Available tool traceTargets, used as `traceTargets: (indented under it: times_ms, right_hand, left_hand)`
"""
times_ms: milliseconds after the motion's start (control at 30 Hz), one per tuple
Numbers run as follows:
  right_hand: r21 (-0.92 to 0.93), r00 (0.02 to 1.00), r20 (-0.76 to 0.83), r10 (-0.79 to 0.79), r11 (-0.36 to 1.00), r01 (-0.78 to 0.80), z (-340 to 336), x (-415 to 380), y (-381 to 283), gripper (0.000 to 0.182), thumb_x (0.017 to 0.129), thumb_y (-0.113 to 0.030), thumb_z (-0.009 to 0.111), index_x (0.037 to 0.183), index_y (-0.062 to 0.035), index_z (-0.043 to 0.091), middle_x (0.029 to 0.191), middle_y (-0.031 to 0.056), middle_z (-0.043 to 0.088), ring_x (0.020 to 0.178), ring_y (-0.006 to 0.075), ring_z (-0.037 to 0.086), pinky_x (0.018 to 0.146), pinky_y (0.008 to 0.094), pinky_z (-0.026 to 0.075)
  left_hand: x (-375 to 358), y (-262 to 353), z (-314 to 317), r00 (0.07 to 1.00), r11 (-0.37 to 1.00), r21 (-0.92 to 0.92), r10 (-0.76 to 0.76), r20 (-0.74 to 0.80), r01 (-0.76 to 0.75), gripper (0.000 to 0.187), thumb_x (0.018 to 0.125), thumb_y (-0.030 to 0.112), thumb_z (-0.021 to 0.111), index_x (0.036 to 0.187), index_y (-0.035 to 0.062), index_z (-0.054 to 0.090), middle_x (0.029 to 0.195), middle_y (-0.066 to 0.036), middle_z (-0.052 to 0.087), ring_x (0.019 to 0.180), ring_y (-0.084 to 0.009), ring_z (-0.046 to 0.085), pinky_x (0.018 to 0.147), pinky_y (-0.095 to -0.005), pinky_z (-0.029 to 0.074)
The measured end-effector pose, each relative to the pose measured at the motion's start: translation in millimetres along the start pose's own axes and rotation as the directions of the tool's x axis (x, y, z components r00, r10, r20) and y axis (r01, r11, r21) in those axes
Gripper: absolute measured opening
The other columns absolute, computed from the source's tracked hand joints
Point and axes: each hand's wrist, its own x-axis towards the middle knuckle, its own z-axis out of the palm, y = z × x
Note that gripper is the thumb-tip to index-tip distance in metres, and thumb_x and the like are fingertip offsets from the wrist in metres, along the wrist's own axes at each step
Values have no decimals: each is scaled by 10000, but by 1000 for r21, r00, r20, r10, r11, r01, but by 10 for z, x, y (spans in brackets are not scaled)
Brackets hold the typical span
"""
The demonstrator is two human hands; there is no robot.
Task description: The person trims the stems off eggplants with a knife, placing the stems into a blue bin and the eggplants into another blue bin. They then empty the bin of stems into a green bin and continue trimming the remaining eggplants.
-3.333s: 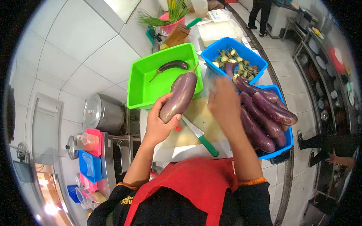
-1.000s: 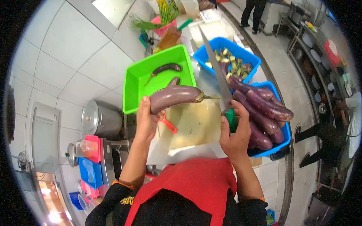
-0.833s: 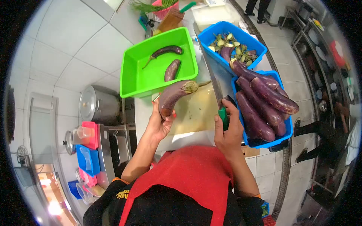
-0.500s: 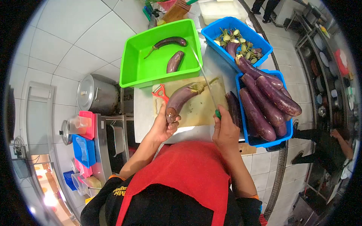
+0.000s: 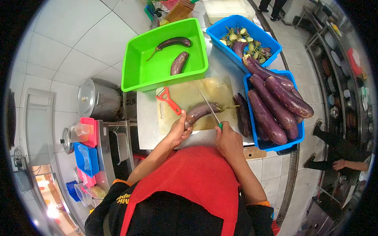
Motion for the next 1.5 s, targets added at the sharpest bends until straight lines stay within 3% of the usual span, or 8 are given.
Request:
traceTargets:
  times_ms: [100,200,300,367,467,667,1067,1500]
  right_hand:
    - [-45,999,54,-5,999,7,-24,-24,-1,234,1013,-269,523,1027,-36,504,765,248,666,694,474,643,630,579,485]
    - [-69,986,157,-52,996,63,45,-55,14,243,1007,-275,527,1009,-34,495,732,246,663,675,467,648,634,576,494]
    - [-91,977,210,-44,994,64,120,-59,20,265,1009,-291,516,1000,-27,492,758,253,675,681,463,661,645,568,516]
    - [-108,972,232,-28,993,54,123,-45,14,282,1013,-303,504,998,-22,491,797,260,689,693,463,672,652,561,533]
    - [-127,976,216,-17,991,45,91,-49,-9,285,1015,-300,500,993,-16,488,803,261,689,696,464,673,649,556,535]
    - [-121,979,202,-16,992,41,114,-15,59,243,1007,-259,520,999,-19,485,771,261,674,688,463,659,631,558,513]
    - [-43,991,134,-8,999,14,56,63,21,245,1017,-263,509,1032,-19,499,819,265,669,726,486,646,640,574,493]
    - [-78,999,38,24,997,-21,60,22,26,255,1015,-274,512,1043,-23,485,848,254,672,719,471,656,636,563,507]
  left_hand:
    - [17,1,-35,990,999,36,21,-139,-16,674,946,771,337,1046,144,565,657,11,450,450,-54,255,397,-223,212]
    - [60,16,-102,996,997,-71,22,-82,-27,690,962,758,312,1114,135,568,675,12,445,471,-49,268,404,-228,202]
    - [144,-36,-148,992,988,97,117,48,-121,663,974,700,420,1220,90,506,731,-4,485,497,-73,352,410,-235,280]
    - [234,-164,-129,840,656,712,513,-179,-249,676,966,582,556,1284,4,409,857,-172,662,688,-325,662,618,-420,519]
    - [-1,-76,-10,789,454,859,606,-101,-239,710,942,487,618,1323,-38,328,1006,-320,666,940,-509,662,820,-529,510]
    - [-16,-82,-34,763,301,929,646,-34,-213,595,962,399,594,1320,-12,355,989,-352,651,894,-537,640,770,-557,503]
    - [-25,22,-169,795,426,877,600,-90,-223,583,1016,531,449,1209,-12,538,965,-314,672,935,-499,644,816,-537,491]
    - [-136,179,-84,796,452,872,591,-134,-188,559,985,506,505,1226,6,571,993,-306,683,966,-484,655,833,-521,499]
